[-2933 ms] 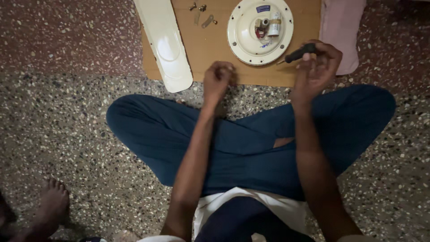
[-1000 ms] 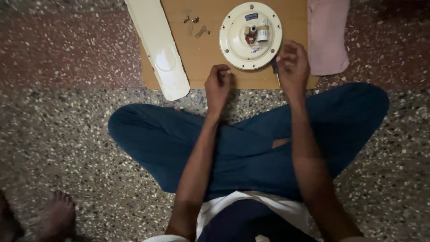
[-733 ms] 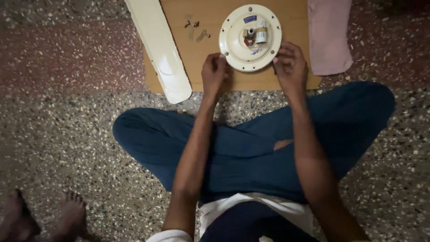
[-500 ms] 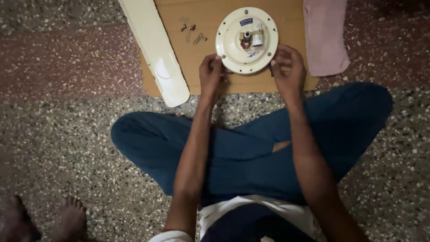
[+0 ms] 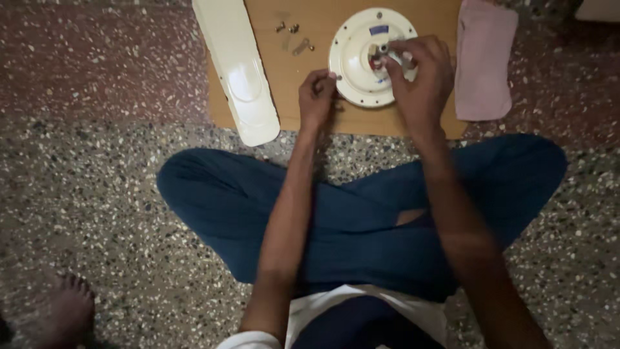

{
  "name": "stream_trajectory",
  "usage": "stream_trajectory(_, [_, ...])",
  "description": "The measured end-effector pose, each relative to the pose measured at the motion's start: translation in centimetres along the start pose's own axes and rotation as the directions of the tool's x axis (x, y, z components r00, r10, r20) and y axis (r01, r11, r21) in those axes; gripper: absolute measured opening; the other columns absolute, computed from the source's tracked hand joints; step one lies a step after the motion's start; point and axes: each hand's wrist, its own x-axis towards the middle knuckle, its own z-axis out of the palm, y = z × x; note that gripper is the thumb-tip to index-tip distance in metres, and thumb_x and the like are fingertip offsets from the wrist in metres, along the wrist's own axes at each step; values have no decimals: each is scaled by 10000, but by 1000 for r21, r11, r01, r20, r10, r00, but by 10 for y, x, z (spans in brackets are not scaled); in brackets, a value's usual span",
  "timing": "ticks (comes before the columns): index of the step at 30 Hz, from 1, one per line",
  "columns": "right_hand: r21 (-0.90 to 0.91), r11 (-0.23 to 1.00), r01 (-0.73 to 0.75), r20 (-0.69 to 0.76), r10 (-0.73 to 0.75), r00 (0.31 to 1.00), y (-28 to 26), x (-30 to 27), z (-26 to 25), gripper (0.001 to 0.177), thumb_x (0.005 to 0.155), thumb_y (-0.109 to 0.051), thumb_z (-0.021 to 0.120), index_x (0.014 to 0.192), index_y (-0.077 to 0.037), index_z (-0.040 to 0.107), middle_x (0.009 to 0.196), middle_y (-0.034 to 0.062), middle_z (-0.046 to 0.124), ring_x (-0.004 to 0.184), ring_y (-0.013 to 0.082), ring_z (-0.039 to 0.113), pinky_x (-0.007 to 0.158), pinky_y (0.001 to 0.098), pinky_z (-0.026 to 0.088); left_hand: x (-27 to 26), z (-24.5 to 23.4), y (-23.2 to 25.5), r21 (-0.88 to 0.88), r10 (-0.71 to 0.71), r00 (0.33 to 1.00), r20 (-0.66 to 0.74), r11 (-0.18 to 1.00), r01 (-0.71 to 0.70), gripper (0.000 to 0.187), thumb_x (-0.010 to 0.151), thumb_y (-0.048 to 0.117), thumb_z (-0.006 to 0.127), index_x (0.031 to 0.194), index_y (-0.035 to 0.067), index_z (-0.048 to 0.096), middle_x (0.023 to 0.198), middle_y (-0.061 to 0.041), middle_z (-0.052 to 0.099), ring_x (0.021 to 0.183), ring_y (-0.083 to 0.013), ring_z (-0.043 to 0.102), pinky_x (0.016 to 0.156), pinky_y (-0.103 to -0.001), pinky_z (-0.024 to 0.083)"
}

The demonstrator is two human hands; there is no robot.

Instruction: The person sits on the floor and uses a screwdriver to tighten screws on a ceiling fan motor housing. They then use a brush to clean the motor housing and align a fan blade with the motor, preparing to attach it.

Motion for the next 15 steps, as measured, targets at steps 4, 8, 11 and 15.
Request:
stream_trajectory(4, [-28, 998, -50, 23, 51, 998, 0, 2, 7, 138, 939, -123, 862, 1036, -95, 767, 962, 60, 664, 851, 239, 588, 836, 401, 438, -2, 1, 0, -73, -25, 999, 22, 997, 27, 259, 1002, 204, 666, 1129, -21, 652, 827, -74, 720, 663, -134, 680, 516, -277, 560])
stream_trajectory(8, [-62, 998, -26, 30, 28, 999, 5, 4, 9, 154, 879, -87, 826, 1020, -112, 771, 968, 45, 678, 862, 230, 603, 807, 389, 447, -11, 6, 8, -22, -37, 999, -21, 999, 36, 239, 997, 205, 657, 1087, -17, 659, 816, -74, 738, 652, -150, 717, 496, -278, 555])
stream_trajectory(11, [-80, 996, -26, 30, 28, 999, 6, 7, 10, 156, 870, -99, 832, 1011, -115, 767, 951, 35, 683, 837, 223, 604, 796, 398, 447, -18, 7, 17, 13, -131, 991, -3, 991, 131, 218, 987, 200, 650, 1050, -8, 631, 800, -85, 736, 661, -165, 743, 490, -293, 588])
stream_trajectory(15, [-45, 997, -59, 35, 61, 998, 4, 5, 11, 143, 877, -93, 820, 992, -112, 737, 973, 22, 704, 838, 216, 603, 787, 397, 457, -24, 5, 13, 10, -170, 980, 106, 985, 170, 218, 982, 183, 664, 1022, -29, 632, 820, -127, 762, 679, -191, 767, 517, -303, 594])
